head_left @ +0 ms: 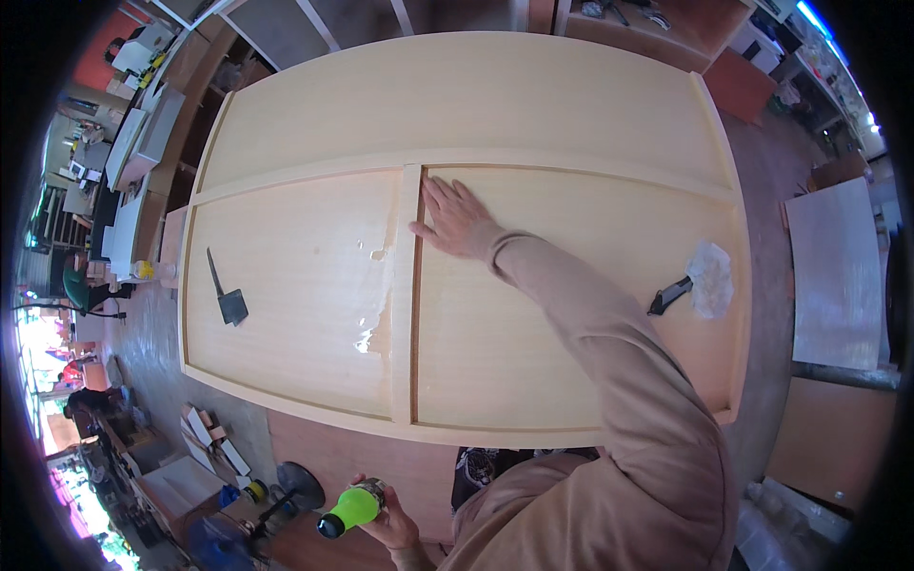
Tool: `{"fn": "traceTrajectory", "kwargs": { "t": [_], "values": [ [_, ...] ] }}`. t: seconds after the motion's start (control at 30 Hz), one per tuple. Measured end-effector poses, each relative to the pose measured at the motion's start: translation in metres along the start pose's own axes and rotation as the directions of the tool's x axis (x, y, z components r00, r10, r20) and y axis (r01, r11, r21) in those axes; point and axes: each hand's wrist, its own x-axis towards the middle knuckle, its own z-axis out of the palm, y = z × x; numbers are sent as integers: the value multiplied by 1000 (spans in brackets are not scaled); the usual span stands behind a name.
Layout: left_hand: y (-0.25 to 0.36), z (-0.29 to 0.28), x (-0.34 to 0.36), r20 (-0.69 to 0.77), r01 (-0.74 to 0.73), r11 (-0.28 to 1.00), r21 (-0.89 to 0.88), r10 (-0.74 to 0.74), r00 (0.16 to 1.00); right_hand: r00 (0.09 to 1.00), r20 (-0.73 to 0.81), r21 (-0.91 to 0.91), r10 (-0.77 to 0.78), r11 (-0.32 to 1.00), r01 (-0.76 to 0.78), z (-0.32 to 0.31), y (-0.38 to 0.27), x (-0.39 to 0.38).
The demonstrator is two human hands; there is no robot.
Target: The person applies a liquid from a green bottle to a light-colored wooden panel, wipes the surface with a white cloth, and then uses a metal scraper to smooth the edges and surface. The person repeatedly scrapes and wipes the panel throughout the clip.
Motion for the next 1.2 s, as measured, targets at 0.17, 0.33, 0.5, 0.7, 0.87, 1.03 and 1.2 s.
{"fn": "traceTrajectory", "kwargs": {
  "t": [0.17, 0.33, 0.5, 0.7, 0.87, 1.03, 1.2],
  "values": [
    [-3, 4, 13, 65, -66, 998, 8, 65, 996, 979, 164, 32, 120, 991, -127, -20, 6, 17],
    [29, 30, 24, 179, 5, 998, -62, 6, 984, 982, 84, 46, 169, 984, -174, -42, 58, -36],
    [82, 77, 10, 243, -69, 998, -12, 69, 967, 918, 125, -88, 376, 926, -367, -77, 205, -172],
    [112, 139, -29, 314, -47, 999, -10, 48, 948, 675, -86, -66, 733, 671, -738, -124, 383, -353],
    [123, 155, -77, 326, 8, 1000, -4, -6, 945, 614, -146, -17, 776, 619, -785, -133, 421, -372],
    [116, 125, -101, 246, 53, 995, -89, -30, 969, 452, -232, -22, 862, 460, -888, -140, 438, -358],
    [93, 104, -108, 158, -28, 998, -55, 37, 987, 405, -206, 13, 891, 416, -909, -131, 456, -345]
  ]
}}
